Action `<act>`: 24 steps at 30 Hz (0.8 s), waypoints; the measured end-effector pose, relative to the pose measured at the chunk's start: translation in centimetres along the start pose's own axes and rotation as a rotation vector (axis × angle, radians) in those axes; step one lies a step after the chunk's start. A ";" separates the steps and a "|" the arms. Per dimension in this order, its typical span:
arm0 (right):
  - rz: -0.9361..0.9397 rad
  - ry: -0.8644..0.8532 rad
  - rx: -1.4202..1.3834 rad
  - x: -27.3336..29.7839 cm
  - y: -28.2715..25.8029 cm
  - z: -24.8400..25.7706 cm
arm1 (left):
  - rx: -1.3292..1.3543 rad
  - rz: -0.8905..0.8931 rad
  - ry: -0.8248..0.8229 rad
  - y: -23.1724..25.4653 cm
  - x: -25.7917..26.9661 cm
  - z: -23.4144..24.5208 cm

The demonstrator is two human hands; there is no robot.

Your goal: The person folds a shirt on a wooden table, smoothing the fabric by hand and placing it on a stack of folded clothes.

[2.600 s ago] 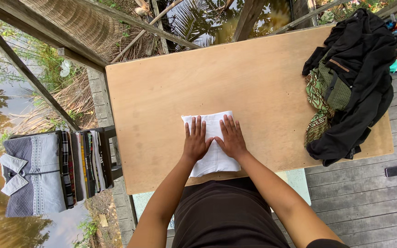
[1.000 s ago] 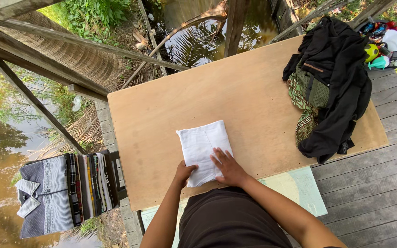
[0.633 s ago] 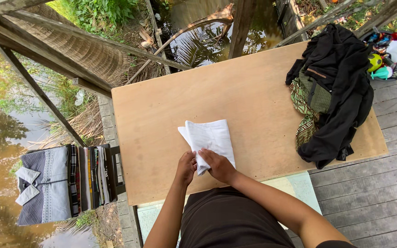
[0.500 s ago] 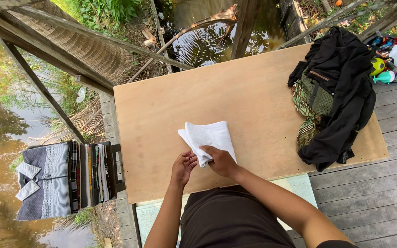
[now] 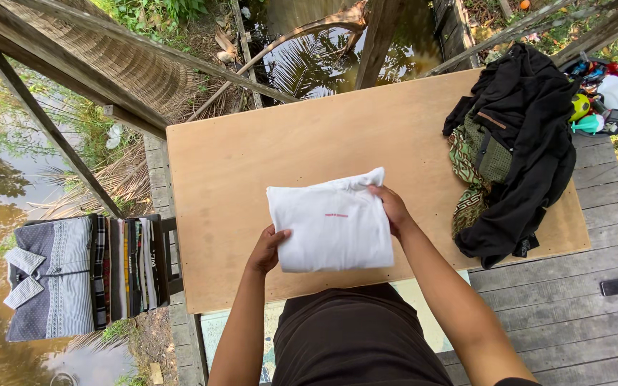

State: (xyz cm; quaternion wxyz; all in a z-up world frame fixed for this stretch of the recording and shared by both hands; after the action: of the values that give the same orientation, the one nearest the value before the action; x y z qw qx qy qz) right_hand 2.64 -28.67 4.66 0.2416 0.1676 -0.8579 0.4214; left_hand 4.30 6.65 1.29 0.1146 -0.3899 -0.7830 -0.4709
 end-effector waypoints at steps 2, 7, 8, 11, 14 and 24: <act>0.057 0.200 0.270 -2.2 1.6 4.0 | -0.186 0.085 0.113 -1.5 -1.4 -0.2; 0.011 0.430 0.781 -0.8 7.3 9.3 | -0.519 0.129 0.296 -7.0 -3.3 1.3; -0.013 0.412 0.801 -0.1 8.2 9.5 | -0.517 0.106 0.313 -7.6 -3.2 1.6; -0.029 0.375 0.868 1.7 10.6 9.4 | -0.567 0.057 0.349 -8.4 -2.8 1.5; 0.031 0.335 0.969 2.5 11.8 9.1 | -0.707 0.113 0.377 -8.3 -2.1 1.4; 0.078 0.391 1.154 2.0 8.9 9.9 | -0.783 0.071 0.523 -5.8 -2.1 5.1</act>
State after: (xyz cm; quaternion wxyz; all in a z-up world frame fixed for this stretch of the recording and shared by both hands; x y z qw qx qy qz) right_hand -6.10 -31.57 -5.13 0.2492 0.1597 -0.4362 0.8498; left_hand 2.50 8.36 -6.25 0.1686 -0.2986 -0.4777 -0.8088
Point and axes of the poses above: each hand's wrist, its own x-axis away from the middle knuckle, its own z-axis out of the back of the hand, y = z × x, the point moved 3 cm from there along -x, towards the middle knuckle, and after that the axes turned 3 degrees about -y, right-handed, at the moved point
